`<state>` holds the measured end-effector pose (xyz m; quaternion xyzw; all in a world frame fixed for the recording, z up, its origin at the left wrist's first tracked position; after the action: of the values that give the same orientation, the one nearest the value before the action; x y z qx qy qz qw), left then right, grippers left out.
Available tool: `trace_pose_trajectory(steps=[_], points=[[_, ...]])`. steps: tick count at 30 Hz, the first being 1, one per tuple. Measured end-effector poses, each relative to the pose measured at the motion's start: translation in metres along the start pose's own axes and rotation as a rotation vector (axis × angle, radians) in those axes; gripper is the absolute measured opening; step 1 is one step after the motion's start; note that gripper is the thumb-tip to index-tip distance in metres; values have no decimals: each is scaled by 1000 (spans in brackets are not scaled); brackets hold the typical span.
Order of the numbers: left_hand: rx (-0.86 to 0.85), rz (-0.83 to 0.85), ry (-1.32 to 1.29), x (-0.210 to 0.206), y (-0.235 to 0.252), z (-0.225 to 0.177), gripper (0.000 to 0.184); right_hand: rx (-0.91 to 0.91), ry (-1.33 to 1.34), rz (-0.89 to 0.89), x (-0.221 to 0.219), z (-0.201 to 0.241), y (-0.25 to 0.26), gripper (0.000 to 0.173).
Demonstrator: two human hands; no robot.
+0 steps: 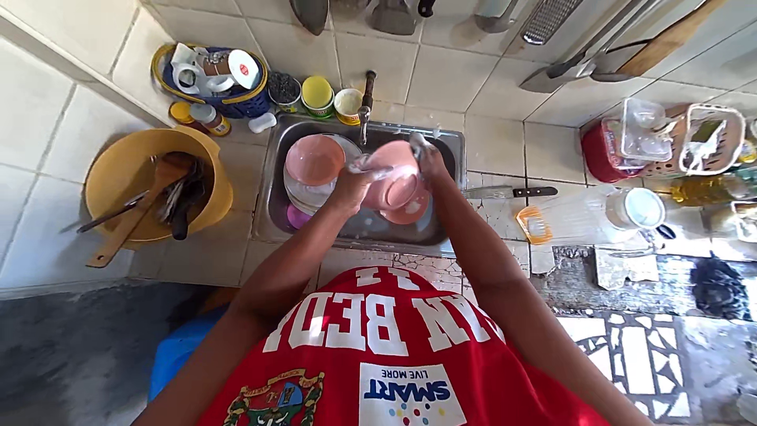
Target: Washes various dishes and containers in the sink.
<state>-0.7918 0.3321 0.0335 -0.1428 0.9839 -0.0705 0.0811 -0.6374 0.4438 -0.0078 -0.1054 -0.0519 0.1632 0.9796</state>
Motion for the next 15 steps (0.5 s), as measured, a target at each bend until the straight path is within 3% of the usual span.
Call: trace_pose_trajectory(steps=[2, 4, 8, 11, 12, 15], points=[[-6, -33, -160, 12, 0, 3, 31, -173, 249, -30, 4, -42, -4, 40], [51, 22, -156, 14, -1, 13, 33, -243, 229, -39, 1, -60, -4, 42], [277, 292, 225, -3, -4, 35, 39, -24, -536, 223, -24, -5, 2, 37], [311, 236, 335, -18, 4, 38, 31, 92, -873, 378, -67, 33, -4, 34], [266, 173, 309, -19, 9, 35, 28, 96, -834, 374, -70, 37, 0, 34], [162, 38, 125, -13, 14, 30, 29, 117, -386, 284, -49, 27, 17, 29]])
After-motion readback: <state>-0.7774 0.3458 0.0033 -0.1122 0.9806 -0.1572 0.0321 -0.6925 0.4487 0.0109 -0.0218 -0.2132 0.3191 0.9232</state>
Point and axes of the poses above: each hand's wrist, its own y-axis towards the middle knuckle, its own x-axis out of the back of the hand, z = x × y, the point moved 10 cm from there along y, towards the middle knuckle
